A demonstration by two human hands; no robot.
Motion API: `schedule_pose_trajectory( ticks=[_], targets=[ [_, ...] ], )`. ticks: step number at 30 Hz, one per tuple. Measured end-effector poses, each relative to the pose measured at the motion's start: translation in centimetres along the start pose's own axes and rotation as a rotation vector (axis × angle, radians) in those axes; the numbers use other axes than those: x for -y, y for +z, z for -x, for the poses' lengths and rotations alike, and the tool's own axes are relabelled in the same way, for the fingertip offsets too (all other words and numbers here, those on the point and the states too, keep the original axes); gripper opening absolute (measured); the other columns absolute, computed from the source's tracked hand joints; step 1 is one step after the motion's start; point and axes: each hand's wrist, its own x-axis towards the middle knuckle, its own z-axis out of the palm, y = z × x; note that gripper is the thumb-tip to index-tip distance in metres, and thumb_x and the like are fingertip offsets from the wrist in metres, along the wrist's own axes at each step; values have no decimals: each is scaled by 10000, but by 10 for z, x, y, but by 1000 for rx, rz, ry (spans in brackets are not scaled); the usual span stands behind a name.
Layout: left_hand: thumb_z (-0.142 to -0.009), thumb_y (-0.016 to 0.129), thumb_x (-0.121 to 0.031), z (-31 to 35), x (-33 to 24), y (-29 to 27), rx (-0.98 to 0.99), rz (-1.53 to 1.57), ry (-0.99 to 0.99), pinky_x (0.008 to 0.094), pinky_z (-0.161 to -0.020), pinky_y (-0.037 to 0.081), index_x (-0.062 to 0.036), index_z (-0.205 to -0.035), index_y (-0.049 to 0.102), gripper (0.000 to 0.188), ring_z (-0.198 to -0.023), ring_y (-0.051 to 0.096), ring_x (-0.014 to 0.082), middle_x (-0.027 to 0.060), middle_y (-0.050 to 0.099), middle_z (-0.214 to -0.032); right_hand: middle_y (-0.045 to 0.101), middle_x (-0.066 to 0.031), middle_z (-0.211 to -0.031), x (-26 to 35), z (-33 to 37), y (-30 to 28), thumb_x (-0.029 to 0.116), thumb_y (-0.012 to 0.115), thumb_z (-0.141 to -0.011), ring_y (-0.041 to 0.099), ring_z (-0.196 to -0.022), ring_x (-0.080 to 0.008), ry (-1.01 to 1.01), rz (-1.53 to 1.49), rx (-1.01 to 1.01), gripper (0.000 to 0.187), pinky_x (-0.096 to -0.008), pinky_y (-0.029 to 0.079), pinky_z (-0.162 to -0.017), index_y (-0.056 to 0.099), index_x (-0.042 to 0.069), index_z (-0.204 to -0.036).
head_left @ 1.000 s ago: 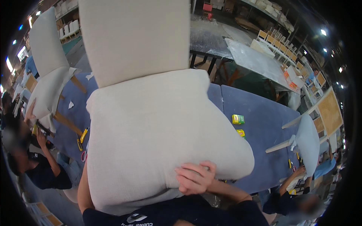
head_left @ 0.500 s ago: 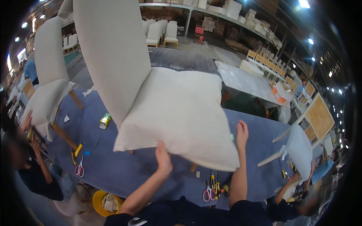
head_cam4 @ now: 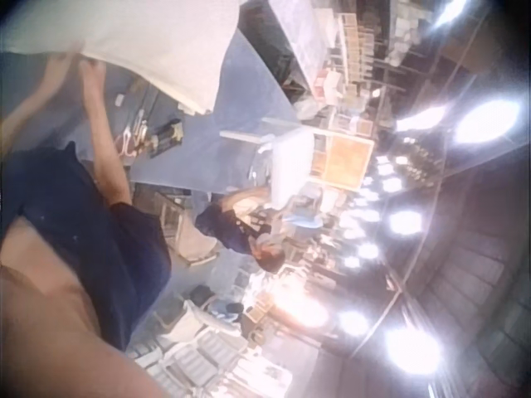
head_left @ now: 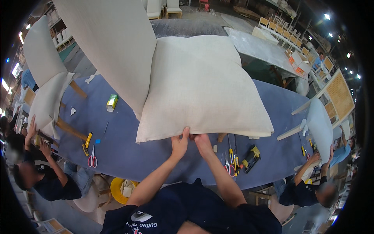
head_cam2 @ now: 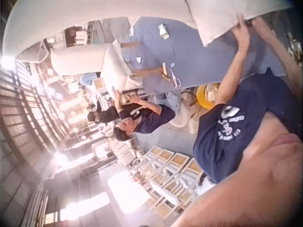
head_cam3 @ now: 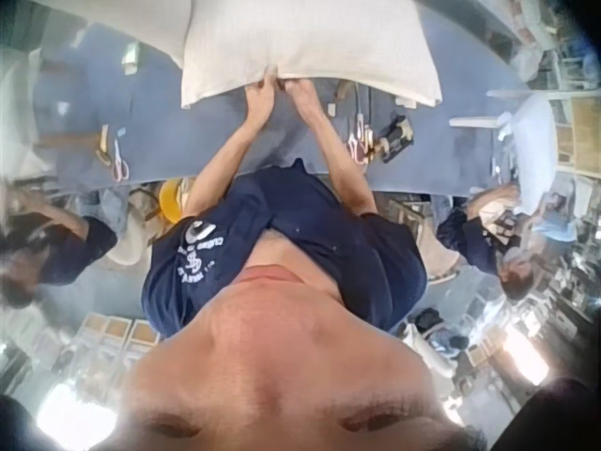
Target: The person is upholstering a chair by securing white fabric to the seat and backrest. They use a staple gun to attach the fabric, smooth it out with their hands, and trim excess material with scissors and a utility knife. The process involves folding and tucking the fabric around the edges of the chair frame.
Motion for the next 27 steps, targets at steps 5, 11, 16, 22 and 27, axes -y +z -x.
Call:
schedule_pose_trajectory(
  ticks=[5,11,16,22,27],
  targets=[
    [-1000,695,-201,4,-25,0,-59,-88,116,362,-970,502,72,-1161,693,317,-1077,646,201,132,710,-1129,528,-131,-1443,9,-36,59,406,680,-1007,484,-1322,-211,-88,-183,-451,675,-362,371,-1129,473,-47,-1463],
    [-1041,628,-218,0,-15,-11,-231,-32,42,364,-956,499,81,-1210,651,344,-1056,648,217,147,687,-1185,508,-134,-1469,-6,-34,67,421,653,-1021,463,-1356,-211,-158,-125,-427,689,-369,348,-1153,441,-44,-1483],
    [-1090,540,-293,-10,-24,-35,-78,-254,20,356,-864,505,84,-1137,651,396,-931,619,194,126,688,-1016,542,-121,-1417,-16,-27,68,372,626,-1046,492,-1303,-189,-231,-109,-377,582,-359,383,-1110,487,-46,-1427],
    [-1069,551,-285,-6,-28,-45,58,-507,64,372,-767,526,40,-1049,679,350,-839,647,223,106,693,-969,633,-93,-1219,-24,-45,63,347,577,-1069,573,-1135,-183,-246,40,-548,436,-365,453,-1010,596,-35,-1278],
    [-973,614,-275,41,-70,-42,1081,-1070,185,457,-763,572,-48,-948,706,247,-855,705,361,157,716,-1036,675,-80,-996,-45,-51,21,346,562,-1074,617,-895,-174,-162,201,-318,369,-351,516,-804,667,-7,-1053]
  ],
)
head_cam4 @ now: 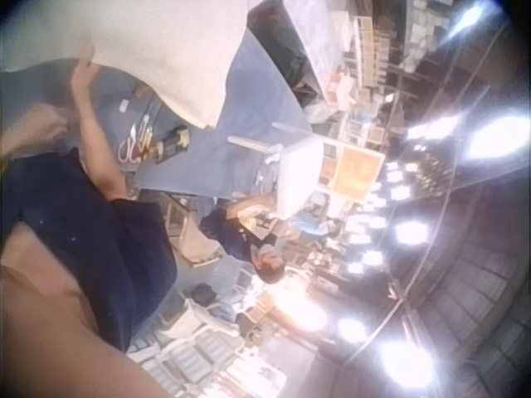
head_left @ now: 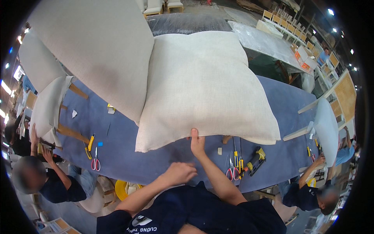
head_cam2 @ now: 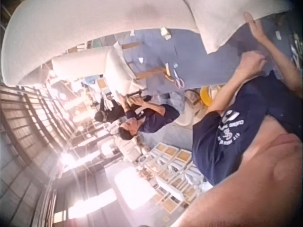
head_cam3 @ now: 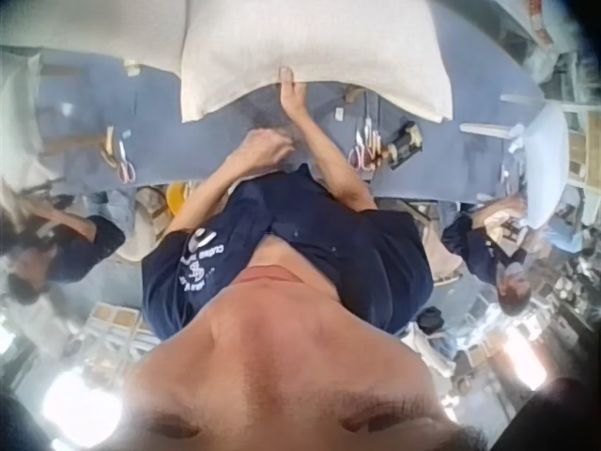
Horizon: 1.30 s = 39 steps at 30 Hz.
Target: The person is upholstering a chair by securing white fabric to the seat and backrest. They use a staple gun to attach the fabric, smooth it out with their hands, and trim excess material with scissors and a utility knife. The process involves folding and tucking the fabric around the edges of the chair frame.
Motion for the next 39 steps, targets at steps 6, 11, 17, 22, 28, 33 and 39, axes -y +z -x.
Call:
schedule_pose_trajectory(
  ticks=[6,11,17,22,28,33,39],
  targets=[
    [-971,627,-350,-73,-49,-153,-704,-582,183,546,-1104,405,-114,-1308,639,411,-1336,532,346,105,615,-1385,604,-20,-769,-1,-3,19,238,475,-1102,553,-659,-112,-349,129,-100,308,-281,458,-587,615,13,-945],
    [-968,602,-440,-100,-20,-172,-621,-800,80,576,-1197,302,-121,-1539,441,673,-1479,383,338,109,434,-1594,615,-22,-820,-5,-8,15,323,428,-1126,548,-641,-93,-273,-51,-13,360,-254,437,-548,610,36,-1005],
    [-817,743,-500,-96,-26,-161,-495,-912,-4,648,-1182,286,-164,-1609,326,956,-1496,350,375,154,338,-1647,647,-53,-726,13,-13,-8,224,515,-1078,612,-638,-135,-240,67,9,313,-313,499,-581,658,2,-911],
    [-756,815,-462,-90,-18,-148,-502,-1011,-142,677,-1162,282,-169,-1627,279,1064,-1514,319,376,162,308,-1658,757,-159,-902,54,24,-83,268,624,-967,736,-848,-302,142,534,287,281,-406,560,-779,729,20,-1048],
    [-738,855,-400,-97,-31,-138,-494,-1088,-135,662,-1131,334,-143,-1621,277,1086,-1490,354,377,164,344,-1633,653,-279,-1135,-42,93,-298,328,746,-846,606,-1161,-404,549,1374,-891,741,-521,503,-982,434,4,-1435],
    [-761,836,-435,-100,-31,-142,-485,-1086,-96,675,-1122,345,-124,-1628,259,1087,-1494,349,398,198,334,-1635,598,-291,-1257,-108,105,-404,274,838,-747,619,-1151,-442,801,928,-969,1044,-473,520,-1008,175,39,-1518],
    [-755,830,-477,-94,-31,-150,-432,-1129,-138,692,-1110,346,-118,-1624,264,1097,-1489,351,415,218,334,-1629,646,-136,-961,-53,67,-410,230,834,-775,646,-805,-224,748,547,-936,712,-382,555,-711,412,-19,-1291]
  ],
)
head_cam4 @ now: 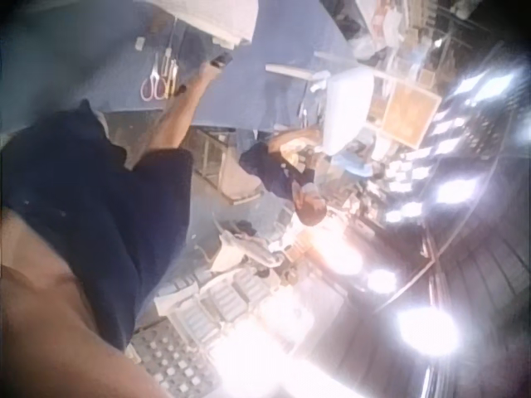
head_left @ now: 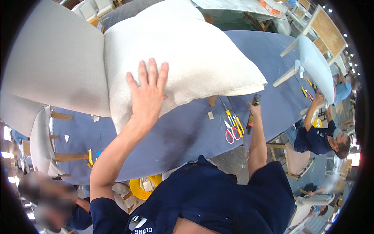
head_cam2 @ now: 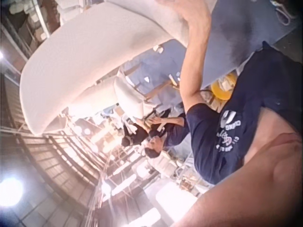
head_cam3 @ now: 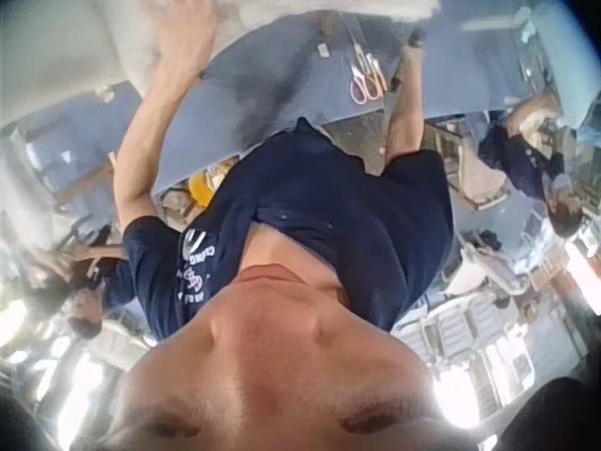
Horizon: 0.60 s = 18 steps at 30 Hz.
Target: The person is upholstering a chair by securing white fabric to the seat and backrest. They use a staple gun to attach the fabric, smooth it out with their hands, and trim excess material with scissors and a utility knife. The process involves folding and tucking the fabric around the edges of the chair frame.
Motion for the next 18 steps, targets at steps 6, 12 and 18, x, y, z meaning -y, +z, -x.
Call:
schedule_pose_trajectory(
  ticks=[6,12,18],
  targets=[
    [-737,843,-482,0,-6,3,-48,10,40,694,-1090,360,-113,-1621,264,1119,-1480,358,424,222,338,-1623,626,-26,-815,-4,205,55,139,727,-895,603,-696,-151,-597,-682,136,172,-328,492,-654,615,15,-937],
    [-762,832,-457,4,-2,10,-84,23,74,687,-1076,377,-95,-1624,242,1105,-1470,361,441,251,322,-1619,704,-88,-896,67,384,77,35,749,-840,687,-794,-134,-773,-511,660,421,-308,554,-729,580,-24,-1221],
    [-836,778,-336,2,1,8,-89,-20,108,688,-1070,378,-90,-1615,266,964,-1459,374,447,258,344,-1602,720,-127,-843,127,434,97,22,766,-818,744,-721,-252,-1022,-624,555,384,-305,562,-665,609,-19,-1166]
  ],
)
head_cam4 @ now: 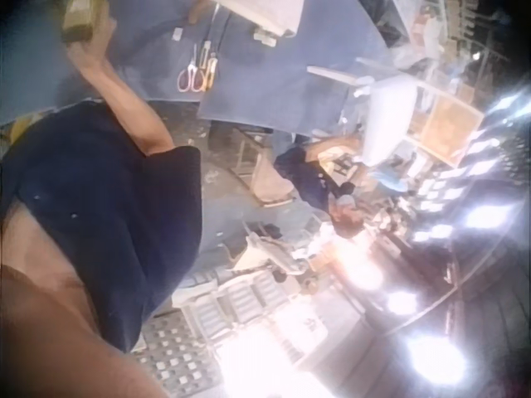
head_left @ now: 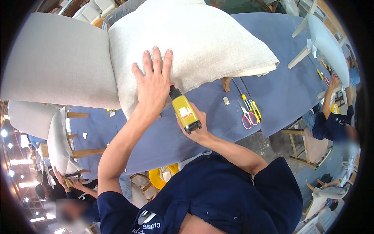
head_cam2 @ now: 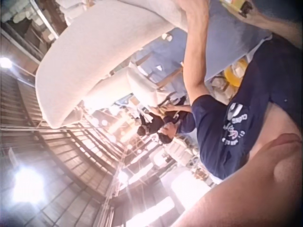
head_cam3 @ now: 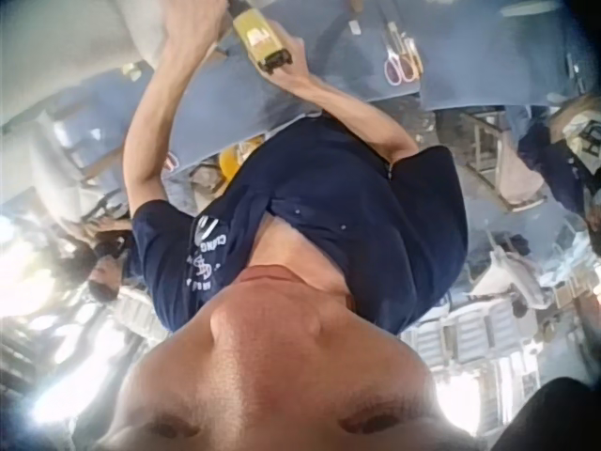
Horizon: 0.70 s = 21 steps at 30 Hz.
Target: The person is upholstering a chair by securing white fabric to the seat and backrest. They use a staple gun to attach the fabric, smooth it out with their hands, and trim excess material with scissors and a utility knife. The process involves folding and tucking the fabric around the edges of the chair frame.
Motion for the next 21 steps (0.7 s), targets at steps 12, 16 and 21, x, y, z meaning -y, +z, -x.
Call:
schedule_pose_trajectory(
  ticks=[12,16,21],
  targets=[
    [-854,708,-236,2,4,3,-5,-11,36,661,-1051,416,-133,-1618,295,874,-1431,413,427,232,372,-1592,676,-132,-799,-20,-13,8,26,737,-773,697,-683,-346,13,30,-32,348,-330,543,-606,634,4,-1105],
    [-842,724,-254,3,5,5,-5,-25,27,655,-1056,412,-160,-1619,299,890,-1426,420,418,214,375,-1595,672,-132,-796,-29,-10,11,36,738,-771,690,-681,-356,9,66,-29,306,-338,540,-599,639,9,-1059],
    [-709,891,-321,7,5,-1,-24,44,3,638,-1093,385,-134,-1627,245,1138,-1459,381,406,215,344,-1615,679,-134,-799,-31,-13,4,41,750,-774,695,-695,-368,10,157,43,276,-354,542,-617,636,7,-1024]
  ],
)
